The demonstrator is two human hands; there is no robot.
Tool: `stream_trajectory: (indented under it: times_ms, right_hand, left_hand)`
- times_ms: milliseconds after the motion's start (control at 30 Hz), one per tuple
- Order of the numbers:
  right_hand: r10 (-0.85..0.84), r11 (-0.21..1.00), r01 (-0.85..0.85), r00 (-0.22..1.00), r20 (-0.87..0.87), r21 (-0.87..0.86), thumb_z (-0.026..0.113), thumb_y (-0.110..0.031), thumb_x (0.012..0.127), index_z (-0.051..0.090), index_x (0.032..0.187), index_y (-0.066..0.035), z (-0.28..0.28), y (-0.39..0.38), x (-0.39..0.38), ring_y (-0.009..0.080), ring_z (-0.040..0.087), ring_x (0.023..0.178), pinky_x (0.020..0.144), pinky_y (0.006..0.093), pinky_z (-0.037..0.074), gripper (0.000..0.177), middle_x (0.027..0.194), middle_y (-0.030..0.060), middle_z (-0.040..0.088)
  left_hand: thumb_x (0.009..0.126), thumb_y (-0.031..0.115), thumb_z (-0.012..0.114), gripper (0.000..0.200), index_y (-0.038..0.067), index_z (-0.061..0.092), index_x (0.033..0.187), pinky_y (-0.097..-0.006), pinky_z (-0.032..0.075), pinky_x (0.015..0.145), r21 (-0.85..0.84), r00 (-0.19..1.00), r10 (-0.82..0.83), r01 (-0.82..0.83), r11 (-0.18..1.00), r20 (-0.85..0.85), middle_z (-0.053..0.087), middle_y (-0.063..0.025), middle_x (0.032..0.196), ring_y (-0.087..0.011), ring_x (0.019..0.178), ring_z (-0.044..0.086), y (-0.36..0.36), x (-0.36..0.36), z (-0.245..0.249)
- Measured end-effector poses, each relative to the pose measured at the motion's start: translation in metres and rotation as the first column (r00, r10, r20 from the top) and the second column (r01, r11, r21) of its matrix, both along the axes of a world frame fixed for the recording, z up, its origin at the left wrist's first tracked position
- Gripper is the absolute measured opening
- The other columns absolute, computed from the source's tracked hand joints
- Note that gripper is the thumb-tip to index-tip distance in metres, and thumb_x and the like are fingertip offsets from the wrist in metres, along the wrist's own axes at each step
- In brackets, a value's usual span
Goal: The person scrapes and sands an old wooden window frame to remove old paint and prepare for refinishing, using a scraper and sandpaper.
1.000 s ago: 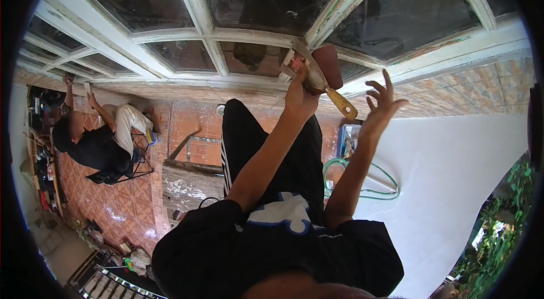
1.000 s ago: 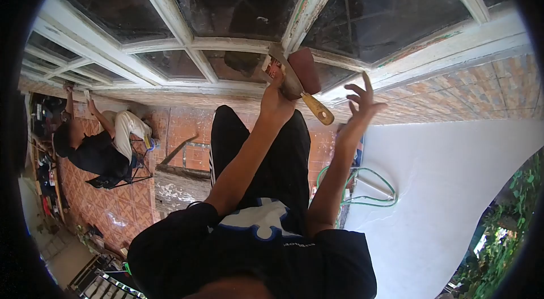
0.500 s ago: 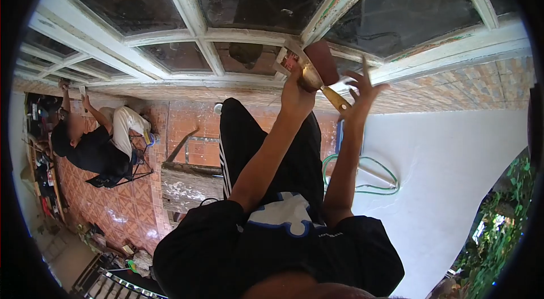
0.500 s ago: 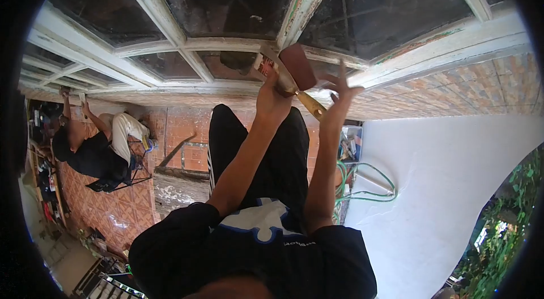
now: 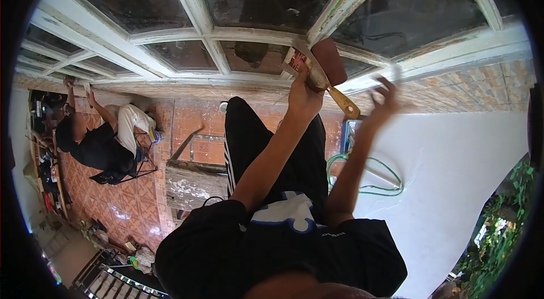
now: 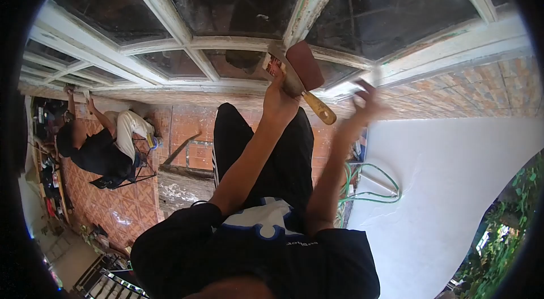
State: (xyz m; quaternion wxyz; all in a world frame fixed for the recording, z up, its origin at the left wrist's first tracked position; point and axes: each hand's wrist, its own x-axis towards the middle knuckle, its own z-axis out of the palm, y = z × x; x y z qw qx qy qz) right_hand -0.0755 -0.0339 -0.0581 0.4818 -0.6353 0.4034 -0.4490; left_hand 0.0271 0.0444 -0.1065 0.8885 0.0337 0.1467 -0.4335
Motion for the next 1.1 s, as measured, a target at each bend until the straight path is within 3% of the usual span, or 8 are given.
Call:
stream_trajectory:
  times_ms: [300, 333, 367, 433, 533, 633, 733, 1100]
  right_hand:
    - [-0.166, 0.986, 0.166, 0.986, 0.015, 0.004, 0.003, -0.070, 0.091, 0.049, 0.136, -0.014, 0.018, 0.013, -0.007, 0.0168, 0.045, 0.082, 0.091, 0.0394, 0.039, 0.085, 0.099, 0.0080, 0.058]
    - [-0.158, 0.987, 0.155, 0.985, 0.070, 0.053, 0.011, -0.064, 0.096, 0.050, 0.134, -0.012, -0.011, 0.012, 0.015, 0.0153, 0.046, 0.085, 0.090, 0.0375, 0.040, 0.075, 0.102, 0.0077, 0.058]
    - [0.101, 0.989, -0.116, 0.984, 0.149, 0.094, 0.020, -0.056, 0.099, 0.050, 0.130, -0.011, 0.021, 0.028, 0.011, 0.0140, 0.047, 0.090, 0.087, 0.0348, 0.043, 0.063, 0.103, 0.0065, 0.057]
    - [-0.046, 0.995, 0.030, 0.984, 0.174, 0.095, 0.014, -0.056, 0.100, 0.051, 0.131, -0.006, 0.022, 0.028, 0.010, 0.0122, 0.049, 0.090, 0.086, 0.0316, 0.042, 0.069, 0.094, 0.0075, 0.055]
    - [0.006, 1.000, -0.005, 0.987, 0.162, -0.005, 0.032, -0.048, 0.101, 0.051, 0.127, -0.005, 0.026, 0.039, -0.003, 0.0108, 0.050, 0.081, 0.078, 0.0296, 0.045, 0.054, 0.081, 0.0058, 0.052]
    - [0.232, 0.973, -0.224, 0.955, -0.187, 0.060, 0.051, -0.033, 0.098, 0.055, 0.120, -0.002, 0.029, 0.053, -0.024, 0.0094, 0.051, 0.068, 0.064, 0.0254, 0.046, 0.039, 0.072, 0.0041, 0.053]
    - [0.378, 0.926, -0.355, 0.888, -0.261, 0.129, 0.057, -0.019, 0.095, 0.059, 0.114, 0.001, 0.034, 0.068, -0.025, 0.0079, 0.050, 0.058, 0.053, 0.0223, 0.042, 0.028, 0.068, 0.0029, 0.055]
    - [0.258, 0.965, -0.248, 0.958, -0.127, 0.089, 0.053, -0.019, 0.098, 0.064, 0.106, 0.005, 0.033, 0.049, -0.026, 0.0062, 0.043, 0.053, 0.050, 0.0225, 0.040, 0.028, 0.062, -0.0006, 0.048]
  left_hand:
    - [0.099, 0.028, 0.048, 0.034, 0.010, 0.046, 0.127, -0.0392, 0.036, 0.106, -0.092, 0.999, 0.043, -0.042, 0.995, 0.003, 0.054, -0.0030, 0.126, -0.0202, 0.119, 0.050, -0.003, 0.006, -0.005]
    - [0.099, 0.027, 0.048, 0.033, 0.010, 0.047, 0.128, -0.0395, 0.034, 0.109, -0.149, 0.999, 0.042, -0.041, 0.988, 0.004, 0.054, -0.0029, 0.127, -0.0203, 0.121, 0.049, -0.005, 0.004, -0.011]
    - [0.099, 0.027, 0.047, 0.033, 0.010, 0.046, 0.128, -0.0393, 0.035, 0.107, -0.125, 1.000, 0.031, -0.031, 0.992, 0.003, 0.054, -0.0032, 0.126, -0.0203, 0.120, 0.049, -0.001, 0.001, -0.008]
    - [0.099, 0.027, 0.046, 0.034, 0.008, 0.045, 0.128, -0.0390, 0.038, 0.105, -0.086, 0.999, 0.031, -0.030, 0.996, 0.012, 0.054, -0.0036, 0.124, -0.0203, 0.118, 0.050, 0.004, 0.005, 0.009]
    - [0.099, 0.026, 0.047, 0.033, 0.008, 0.045, 0.127, -0.0394, 0.038, 0.104, -0.036, 0.999, 0.036, -0.036, 0.999, 0.013, 0.053, -0.0043, 0.125, -0.0203, 0.119, 0.050, 0.002, 0.005, 0.011]
    - [0.098, 0.026, 0.050, 0.033, 0.009, 0.046, 0.127, -0.0388, 0.040, 0.103, -0.029, 0.999, 0.036, -0.035, 0.999, 0.022, 0.053, -0.0038, 0.124, -0.0197, 0.118, 0.050, 0.003, 0.001, 0.005]
    - [0.096, 0.024, 0.054, 0.033, 0.009, 0.047, 0.125, -0.0375, 0.042, 0.100, 0.018, 1.000, 0.010, -0.010, 1.000, 0.029, 0.054, -0.0036, 0.121, -0.0186, 0.114, 0.052, 0.004, -0.002, -0.005]
    - [0.091, 0.016, 0.063, 0.032, 0.005, 0.052, 0.118, -0.0339, 0.048, 0.090, 0.166, 0.965, 0.006, -0.050, 0.985, 0.260, 0.059, -0.0026, 0.111, -0.0155, 0.103, 0.058, 0.011, 0.013, 0.012]
